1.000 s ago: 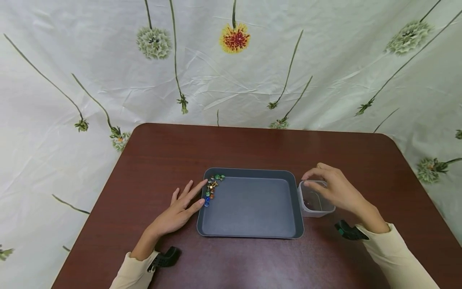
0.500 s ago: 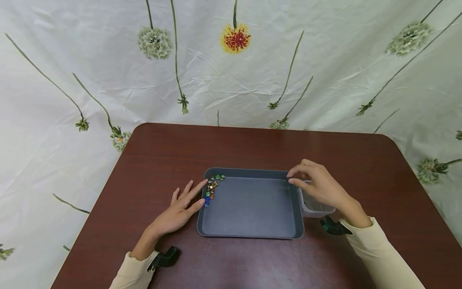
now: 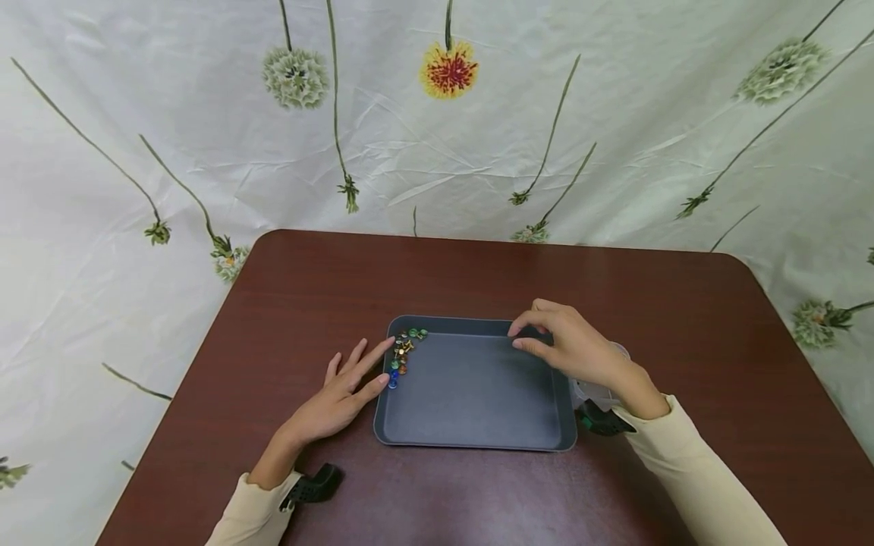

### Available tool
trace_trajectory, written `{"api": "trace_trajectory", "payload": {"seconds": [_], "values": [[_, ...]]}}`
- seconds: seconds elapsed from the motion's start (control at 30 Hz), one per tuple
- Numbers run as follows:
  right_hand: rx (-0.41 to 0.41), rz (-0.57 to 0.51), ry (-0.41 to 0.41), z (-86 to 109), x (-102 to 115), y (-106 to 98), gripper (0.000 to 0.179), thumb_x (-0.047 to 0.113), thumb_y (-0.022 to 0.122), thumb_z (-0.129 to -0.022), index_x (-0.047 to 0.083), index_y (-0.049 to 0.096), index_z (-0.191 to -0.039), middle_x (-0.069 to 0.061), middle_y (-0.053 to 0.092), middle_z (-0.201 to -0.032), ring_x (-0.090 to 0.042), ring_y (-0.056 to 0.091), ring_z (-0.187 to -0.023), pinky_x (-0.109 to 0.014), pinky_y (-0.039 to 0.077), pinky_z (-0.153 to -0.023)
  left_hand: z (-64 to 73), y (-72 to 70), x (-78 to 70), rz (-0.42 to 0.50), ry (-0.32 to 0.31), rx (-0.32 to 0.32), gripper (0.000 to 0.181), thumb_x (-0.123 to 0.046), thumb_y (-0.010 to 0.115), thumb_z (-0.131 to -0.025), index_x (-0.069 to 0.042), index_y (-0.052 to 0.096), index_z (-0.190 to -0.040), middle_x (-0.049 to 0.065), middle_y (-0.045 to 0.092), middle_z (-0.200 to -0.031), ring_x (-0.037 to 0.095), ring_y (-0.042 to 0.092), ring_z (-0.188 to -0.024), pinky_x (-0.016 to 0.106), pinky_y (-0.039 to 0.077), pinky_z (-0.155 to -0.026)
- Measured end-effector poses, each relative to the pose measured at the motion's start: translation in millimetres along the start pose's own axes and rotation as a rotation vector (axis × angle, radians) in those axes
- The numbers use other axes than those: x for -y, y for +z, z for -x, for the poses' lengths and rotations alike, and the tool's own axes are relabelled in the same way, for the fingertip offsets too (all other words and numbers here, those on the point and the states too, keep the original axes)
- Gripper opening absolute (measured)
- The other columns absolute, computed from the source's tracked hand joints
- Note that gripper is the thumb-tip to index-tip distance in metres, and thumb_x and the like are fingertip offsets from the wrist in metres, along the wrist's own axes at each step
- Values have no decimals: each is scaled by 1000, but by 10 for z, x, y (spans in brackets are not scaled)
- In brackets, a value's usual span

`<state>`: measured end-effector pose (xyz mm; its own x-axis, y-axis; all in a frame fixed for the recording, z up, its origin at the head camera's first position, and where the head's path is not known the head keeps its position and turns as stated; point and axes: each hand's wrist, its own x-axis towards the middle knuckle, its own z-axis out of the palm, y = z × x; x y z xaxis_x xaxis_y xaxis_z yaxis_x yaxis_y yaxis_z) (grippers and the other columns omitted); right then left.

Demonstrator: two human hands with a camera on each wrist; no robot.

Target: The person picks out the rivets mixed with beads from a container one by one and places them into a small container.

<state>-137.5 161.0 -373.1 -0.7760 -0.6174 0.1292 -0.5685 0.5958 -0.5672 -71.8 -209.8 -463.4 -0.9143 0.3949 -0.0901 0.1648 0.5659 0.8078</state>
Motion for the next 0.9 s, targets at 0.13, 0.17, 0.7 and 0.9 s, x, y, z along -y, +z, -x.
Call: {"api": "trace_trajectory", "payload": {"seconds": [0.13, 0.17, 0.7, 0.9], "values": [[22, 8, -18, -89, 54, 44, 14, 16, 75, -91, 19, 74, -105, 4, 45, -77, -12, 39, -70, -24, 35, -61, -5, 0, -1, 1, 0, 5, 60, -39, 46, -107, -30, 21, -161, 4, 18, -168, 34, -5, -156, 66, -16, -114], [28, 6, -23, -112, 67, 55, 14, 17, 75, -91, 19, 74, -105, 4, 46, -77, -12, 39, -69, -24, 35, -61, -4, 0, -2, 1, 0, 4, 60, -39, 46, -107, -30, 21, -162, 4, 18, -168, 34, -5, -156, 66, -16, -114], [96, -24, -118, -485, 189, 289, 14, 11, 74, -92, 17, 76, -104, 6, 49, -78, -9, 39, -66, -23, 35, -61, 9, -11, -15, 7, -8, 2, 60, -39, 45, -107, -31, 21, -161, 3, 19, -168, 34, -5, -156, 65, -16, -114], [124, -27, -131, -613, 231, 402, 11, 9, 73, -92, 15, 75, -102, 6, 60, -84, -9, 43, -68, -24, 40, -64, 9, -11, -5, 8, -11, 0, 60, -40, 46, -107, -33, 21, -161, 3, 19, -168, 33, -5, -156, 65, -16, -115]]}}
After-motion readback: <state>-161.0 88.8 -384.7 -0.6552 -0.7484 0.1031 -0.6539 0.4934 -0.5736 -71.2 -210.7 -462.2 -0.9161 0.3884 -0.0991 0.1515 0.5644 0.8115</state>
